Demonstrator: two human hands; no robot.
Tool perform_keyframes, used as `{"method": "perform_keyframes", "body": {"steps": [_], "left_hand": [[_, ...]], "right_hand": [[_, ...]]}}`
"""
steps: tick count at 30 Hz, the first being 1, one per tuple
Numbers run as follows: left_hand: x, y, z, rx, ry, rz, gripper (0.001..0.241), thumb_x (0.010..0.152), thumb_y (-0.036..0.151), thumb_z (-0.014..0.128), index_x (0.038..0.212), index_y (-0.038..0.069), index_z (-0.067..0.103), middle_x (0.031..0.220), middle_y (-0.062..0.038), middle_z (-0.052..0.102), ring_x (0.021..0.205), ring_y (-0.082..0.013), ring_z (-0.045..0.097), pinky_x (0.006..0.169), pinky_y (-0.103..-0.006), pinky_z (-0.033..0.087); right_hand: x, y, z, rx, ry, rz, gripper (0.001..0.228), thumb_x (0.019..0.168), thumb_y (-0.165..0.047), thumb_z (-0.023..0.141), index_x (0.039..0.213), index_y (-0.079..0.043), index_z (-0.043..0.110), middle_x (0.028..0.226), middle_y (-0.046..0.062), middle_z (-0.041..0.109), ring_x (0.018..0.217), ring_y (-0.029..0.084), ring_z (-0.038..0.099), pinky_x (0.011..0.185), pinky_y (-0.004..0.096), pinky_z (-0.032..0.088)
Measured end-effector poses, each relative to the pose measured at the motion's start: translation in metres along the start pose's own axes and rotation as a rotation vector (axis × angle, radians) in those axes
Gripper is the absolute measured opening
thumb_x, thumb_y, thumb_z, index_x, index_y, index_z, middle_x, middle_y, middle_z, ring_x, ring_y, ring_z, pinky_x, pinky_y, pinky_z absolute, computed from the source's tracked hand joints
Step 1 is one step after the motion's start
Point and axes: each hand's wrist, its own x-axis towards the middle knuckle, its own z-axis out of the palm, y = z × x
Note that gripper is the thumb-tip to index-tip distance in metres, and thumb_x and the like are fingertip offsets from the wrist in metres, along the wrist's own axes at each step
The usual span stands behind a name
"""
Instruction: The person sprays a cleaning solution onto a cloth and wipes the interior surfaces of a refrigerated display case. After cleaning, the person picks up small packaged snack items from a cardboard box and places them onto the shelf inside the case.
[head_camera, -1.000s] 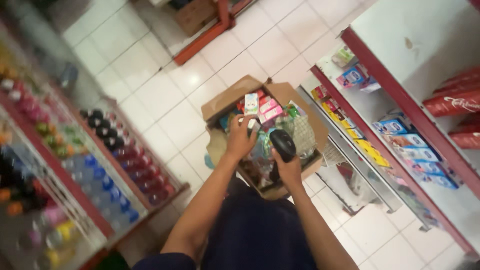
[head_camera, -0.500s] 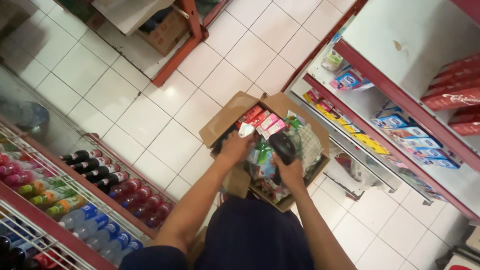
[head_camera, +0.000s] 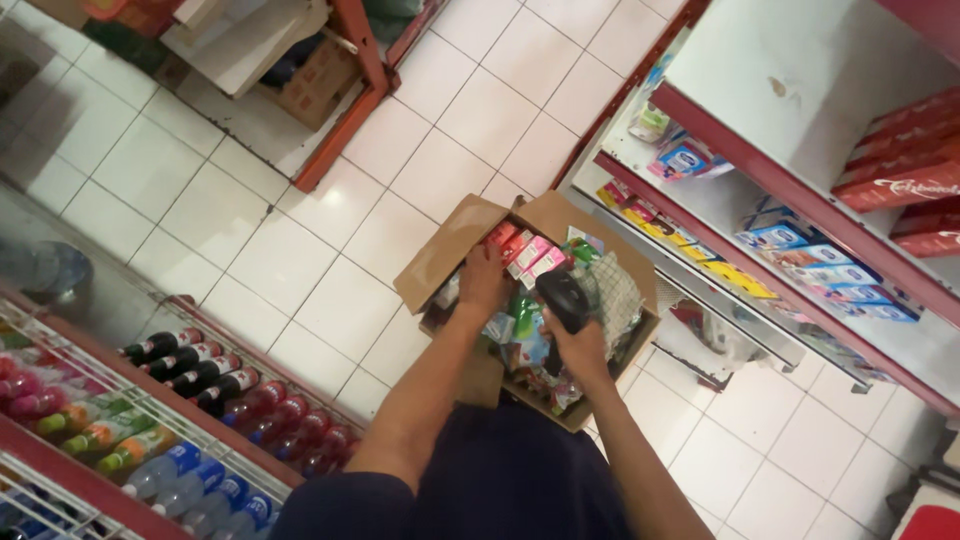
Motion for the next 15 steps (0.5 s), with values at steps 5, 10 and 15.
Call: {"method": "perform_keyframes", "body": {"steps": [5,10,15], "left_hand": [[0.013,-0.009,0.010,0.020,0.052,0.105,0.075,0.071,0.029,0.082,0.128,-0.010,0.051,0.120,-0.027,0.057,0.115,-0.0444,0.055,0.100,-0.0474,0.048],[-0.011,-0.010,-0.042,-0.192,0.056,0.086,0.058,0.079,0.030,0.081,0.123,0.000,0.059,0.121,-0.027,0.060,0.113,-0.0445,0.058,0.096,-0.0494,0.049],[-0.054,-0.025,-0.103,-0.481,-0.150,-0.319,0.047,0.089,0.038,0.073,0.121,0.004,0.065,0.110,-0.020,0.075,0.099,-0.0301,0.074,0.086,-0.0405,0.059]], "right_hand": [[-0.004,-0.004,-0.003,-0.027,0.027,-0.013,0.034,0.090,-0.029,0.075,0.109,0.000,0.075,0.080,0.008,0.078,0.073,0.015,0.073,0.070,0.032,0.057],[-0.010,-0.007,-0.003,0.075,0.014,0.028,0.034,0.090,-0.025,0.077,0.112,0.001,0.074,0.084,0.011,0.077,0.075,0.017,0.073,0.071,0.032,0.058],[-0.017,-0.015,-0.003,0.301,-0.004,-0.070,0.033,0.088,-0.015,0.077,0.114,0.004,0.068,0.095,0.012,0.074,0.077,0.019,0.075,0.071,0.033,0.061]]}}
